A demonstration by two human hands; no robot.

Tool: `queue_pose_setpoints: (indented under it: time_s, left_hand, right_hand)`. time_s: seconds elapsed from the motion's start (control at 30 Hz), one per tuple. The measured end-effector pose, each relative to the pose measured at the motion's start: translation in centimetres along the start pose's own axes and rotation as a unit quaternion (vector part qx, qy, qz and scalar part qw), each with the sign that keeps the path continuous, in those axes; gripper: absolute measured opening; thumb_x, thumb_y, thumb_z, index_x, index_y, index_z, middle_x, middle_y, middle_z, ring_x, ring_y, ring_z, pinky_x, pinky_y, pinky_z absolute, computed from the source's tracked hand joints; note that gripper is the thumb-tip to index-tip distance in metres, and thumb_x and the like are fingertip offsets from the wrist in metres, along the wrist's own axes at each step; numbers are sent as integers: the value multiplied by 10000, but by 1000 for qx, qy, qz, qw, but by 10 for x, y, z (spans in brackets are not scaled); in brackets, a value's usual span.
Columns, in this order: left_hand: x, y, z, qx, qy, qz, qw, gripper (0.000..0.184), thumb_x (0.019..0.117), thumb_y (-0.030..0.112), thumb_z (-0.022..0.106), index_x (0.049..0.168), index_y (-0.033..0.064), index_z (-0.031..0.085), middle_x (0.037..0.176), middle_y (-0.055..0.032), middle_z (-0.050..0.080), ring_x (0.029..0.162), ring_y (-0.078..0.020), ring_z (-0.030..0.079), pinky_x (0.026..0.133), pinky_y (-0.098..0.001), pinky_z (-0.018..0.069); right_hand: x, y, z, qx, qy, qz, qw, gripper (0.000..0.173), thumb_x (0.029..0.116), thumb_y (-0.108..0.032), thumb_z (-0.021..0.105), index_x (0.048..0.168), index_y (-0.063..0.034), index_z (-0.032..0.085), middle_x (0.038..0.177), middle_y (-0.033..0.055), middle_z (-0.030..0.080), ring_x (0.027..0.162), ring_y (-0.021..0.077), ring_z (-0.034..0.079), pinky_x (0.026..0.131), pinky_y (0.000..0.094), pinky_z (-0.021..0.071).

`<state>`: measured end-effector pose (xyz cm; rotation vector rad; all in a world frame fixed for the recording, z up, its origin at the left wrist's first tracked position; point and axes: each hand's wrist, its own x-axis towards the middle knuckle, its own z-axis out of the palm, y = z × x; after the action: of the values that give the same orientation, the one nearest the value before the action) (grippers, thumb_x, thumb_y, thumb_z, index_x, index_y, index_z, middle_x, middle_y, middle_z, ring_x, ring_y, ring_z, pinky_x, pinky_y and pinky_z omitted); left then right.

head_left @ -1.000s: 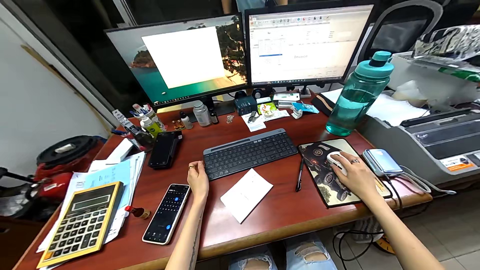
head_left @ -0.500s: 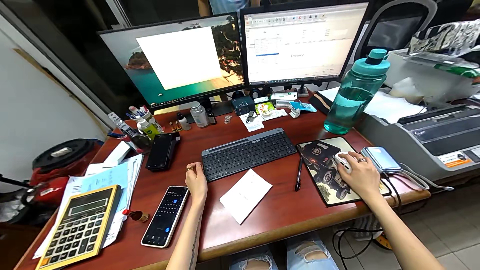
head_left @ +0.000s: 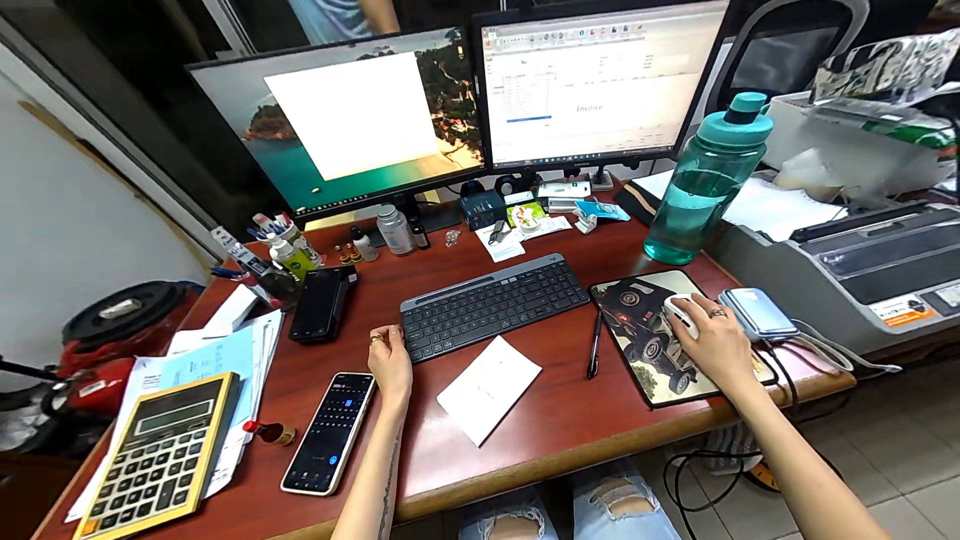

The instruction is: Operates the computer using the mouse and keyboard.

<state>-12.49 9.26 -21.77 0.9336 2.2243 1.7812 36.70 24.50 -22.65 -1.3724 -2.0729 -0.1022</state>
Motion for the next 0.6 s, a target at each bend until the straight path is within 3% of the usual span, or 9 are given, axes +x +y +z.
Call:
queue_pose_setpoints:
  time_s: [0.3,0.6]
  left_hand:
    - [1,-2,-1,2,-5,5,1000,350,1109,190,421,1248,-83,590,1182,-246,669,1081,-264,695,988,-419,545]
    - [1,-2,-1,2,-5,4,1000,336,1110,188,423,1236,-72,596,1172,-241,673,1082,-256,695,983,-413,544]
  right_hand:
    - [1,-2,-2,14,-10,-8,1000,387,1018,-279,617,1353,-90,660,1374,262,607,1256,520,565,923,689,488]
    - [2,-1,2,25,-12,-59,998,364,1016,-284,615,1302,-72,688,1365,256,616,1248,488,590,955,660,496]
